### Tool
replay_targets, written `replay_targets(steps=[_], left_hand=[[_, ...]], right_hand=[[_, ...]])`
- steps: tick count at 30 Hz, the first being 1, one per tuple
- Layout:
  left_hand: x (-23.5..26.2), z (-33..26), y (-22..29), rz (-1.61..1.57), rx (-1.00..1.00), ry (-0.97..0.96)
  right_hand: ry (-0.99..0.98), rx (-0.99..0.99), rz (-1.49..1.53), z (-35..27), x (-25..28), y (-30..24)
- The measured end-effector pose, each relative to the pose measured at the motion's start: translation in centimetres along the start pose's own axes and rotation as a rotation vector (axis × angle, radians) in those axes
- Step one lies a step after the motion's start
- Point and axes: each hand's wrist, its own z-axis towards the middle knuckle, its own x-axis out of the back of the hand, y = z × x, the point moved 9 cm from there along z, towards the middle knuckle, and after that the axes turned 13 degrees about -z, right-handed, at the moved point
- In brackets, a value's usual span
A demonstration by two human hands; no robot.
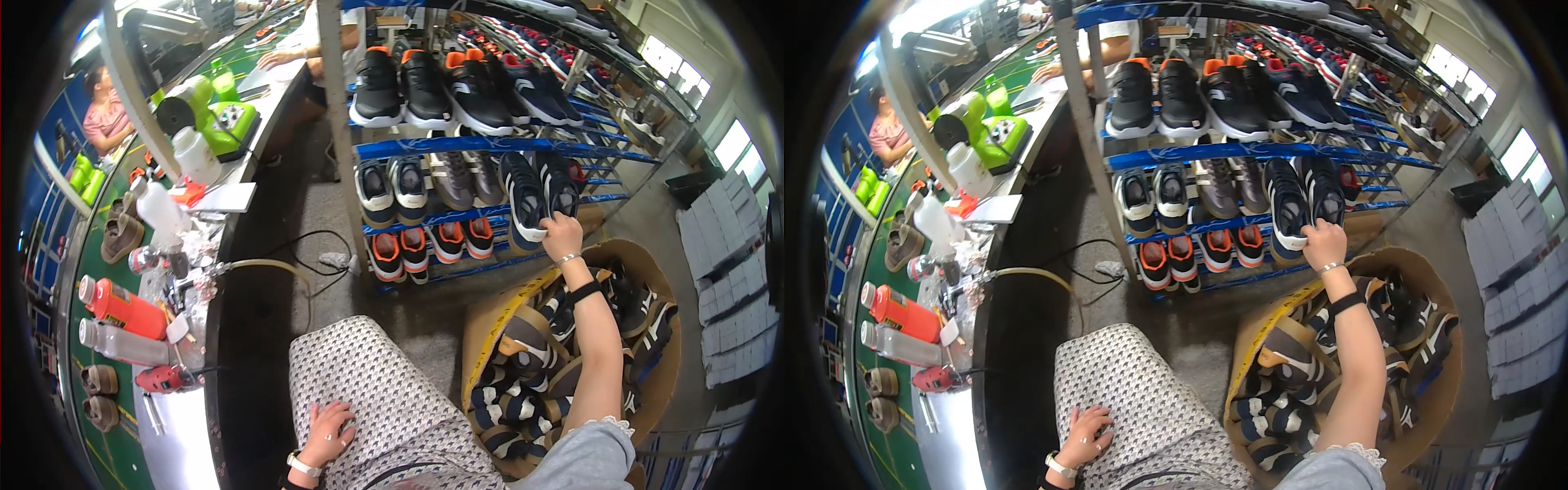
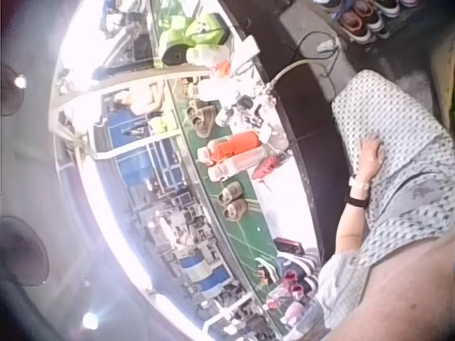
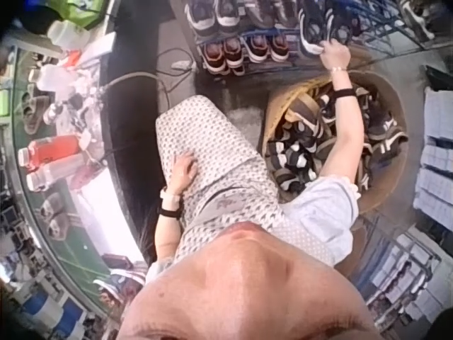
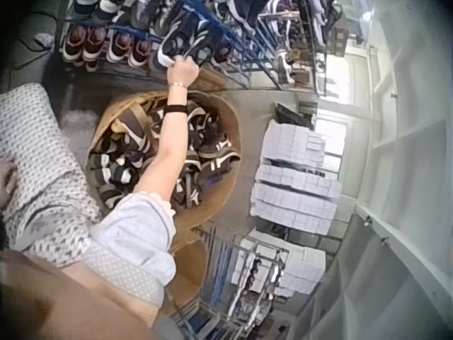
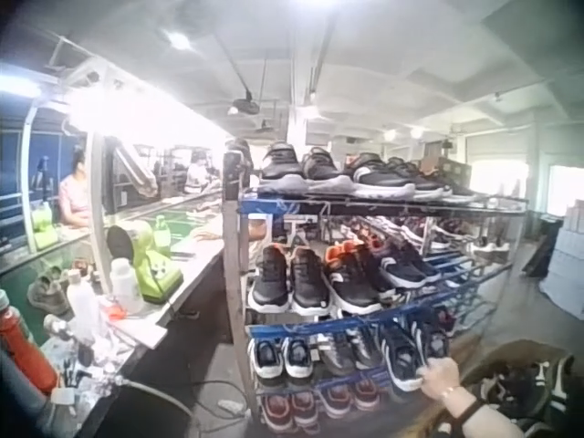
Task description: Inspecting and organizing manufactured shoes in a factory setting.
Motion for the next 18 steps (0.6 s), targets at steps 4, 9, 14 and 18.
replay_targets(steps=[4,9,14,18], left_hand=[[-0.1,0.3,0.3,0.023,0.017,0.033],[-0.1,0.6,0.7,0.087,0.026,0.063],[0.4,0.6,0.7,0.084,0.076,0.069],[0.8,0.2,0.8,0.065,0.094,0.099]], right_hand=[[-0.100,0.184,-0.268,2.3,-4.4,1.6],[-0.204,0.184,-0.453,6.2,-10.9,1.8],[-0.389,0.276,-0.561,8.9,-17.1,0.9],[-0.648,0.113,-0.599,7.9,-19.9,3.7]])
